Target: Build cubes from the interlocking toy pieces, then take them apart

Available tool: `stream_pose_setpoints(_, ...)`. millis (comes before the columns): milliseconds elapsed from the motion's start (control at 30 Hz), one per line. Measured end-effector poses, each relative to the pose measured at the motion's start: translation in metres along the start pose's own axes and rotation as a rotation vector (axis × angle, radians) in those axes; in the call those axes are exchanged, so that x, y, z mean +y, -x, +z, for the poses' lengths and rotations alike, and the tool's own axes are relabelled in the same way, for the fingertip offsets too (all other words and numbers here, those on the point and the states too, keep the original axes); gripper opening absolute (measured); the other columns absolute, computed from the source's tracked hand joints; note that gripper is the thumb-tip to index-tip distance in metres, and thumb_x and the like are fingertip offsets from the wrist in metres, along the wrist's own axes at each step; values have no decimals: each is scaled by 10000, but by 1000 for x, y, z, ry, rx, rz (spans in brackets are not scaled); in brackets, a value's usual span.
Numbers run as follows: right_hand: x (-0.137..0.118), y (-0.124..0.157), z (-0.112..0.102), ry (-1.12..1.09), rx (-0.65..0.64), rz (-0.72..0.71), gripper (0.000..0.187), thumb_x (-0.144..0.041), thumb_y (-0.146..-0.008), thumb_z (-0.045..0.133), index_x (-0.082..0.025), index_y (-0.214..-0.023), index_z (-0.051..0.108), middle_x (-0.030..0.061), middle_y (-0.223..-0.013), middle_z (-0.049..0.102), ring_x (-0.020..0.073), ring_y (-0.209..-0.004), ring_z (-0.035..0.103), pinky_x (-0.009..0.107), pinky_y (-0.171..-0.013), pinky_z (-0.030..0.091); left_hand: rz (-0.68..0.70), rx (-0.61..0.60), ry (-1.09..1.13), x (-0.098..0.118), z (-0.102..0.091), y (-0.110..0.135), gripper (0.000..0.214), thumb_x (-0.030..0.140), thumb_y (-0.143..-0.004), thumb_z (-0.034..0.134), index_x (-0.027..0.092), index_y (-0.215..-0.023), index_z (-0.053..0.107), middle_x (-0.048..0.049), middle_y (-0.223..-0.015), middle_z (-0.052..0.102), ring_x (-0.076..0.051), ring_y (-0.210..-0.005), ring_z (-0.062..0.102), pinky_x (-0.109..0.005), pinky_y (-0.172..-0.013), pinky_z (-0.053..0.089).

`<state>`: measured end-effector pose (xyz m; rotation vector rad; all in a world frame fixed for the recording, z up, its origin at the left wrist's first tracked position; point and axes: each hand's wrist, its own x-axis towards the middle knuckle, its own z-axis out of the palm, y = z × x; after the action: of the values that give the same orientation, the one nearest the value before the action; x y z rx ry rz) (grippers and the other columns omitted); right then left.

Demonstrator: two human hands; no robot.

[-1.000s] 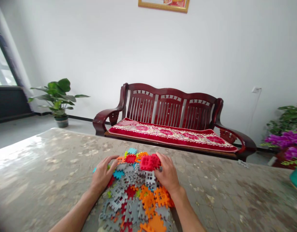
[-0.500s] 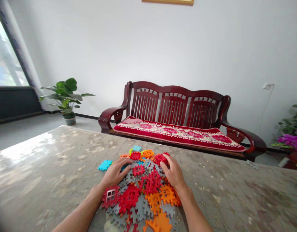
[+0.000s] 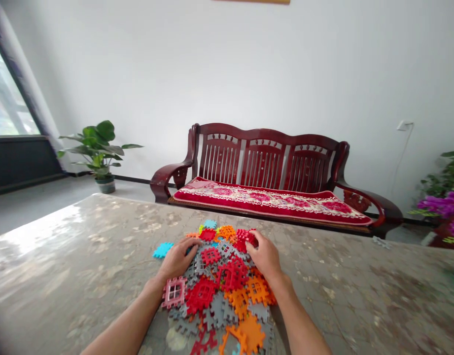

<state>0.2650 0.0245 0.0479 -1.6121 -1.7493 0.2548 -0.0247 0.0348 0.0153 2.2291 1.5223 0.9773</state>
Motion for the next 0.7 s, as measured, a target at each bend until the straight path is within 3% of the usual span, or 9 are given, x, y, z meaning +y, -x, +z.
stream_pose_setpoints(200,-20,4,-3,-28,-30,-68,478,-341,-887,420,-221,-1333,543,70,-1208,678,235,-1117,623,368,-989,446,-46,10,-10,2,-1,0,304,300,-901,418,234,-1008,695,-54,-1088,717,-205,-1041,640,-337,-942,475)
stream_pose_setpoints(367,-26,16,-14,-13,-135,-145,534,-303,-894,383,-244,-1421,449,59,-1315,616,228,-1189,575,401,-1055,393,-60,17,9,-1,-1,0,321,331,-900,409,231,-1024,688,-51,-1087,717,-208,-1046,639,-344,-951,477)
stream_pose_setpoints(500,-7,31,-14,-110,-31,-27,494,-379,-901,393,-264,-1369,505,44,-1316,615,224,-1199,567,402,-1062,390,-71,37,6,-6,0,0,321,344,-906,404,249,-1026,686,-28,-1092,717,-191,-1045,640,-324,-952,475)
stream_pose_setpoints(600,17,43,-8,-195,100,108,531,-483,-890,402,-222,-1332,538,76,-1304,619,239,-1209,556,407,-1060,393,-81,65,-9,-6,-1,0,309,336,-905,409,258,-1017,687,-20,-1093,717,-182,-1027,645,-309,-933,474)
stream_pose_setpoints(700,36,48,-1,-227,150,183,546,-551,-867,409,-200,-1236,606,98,-1274,634,259,-1202,554,421,-1066,382,-85,86,-24,-4,-3,0,295,325,-903,420,257,-1009,687,-23,-1095,719,-183,-1020,647,-308,-922,472)
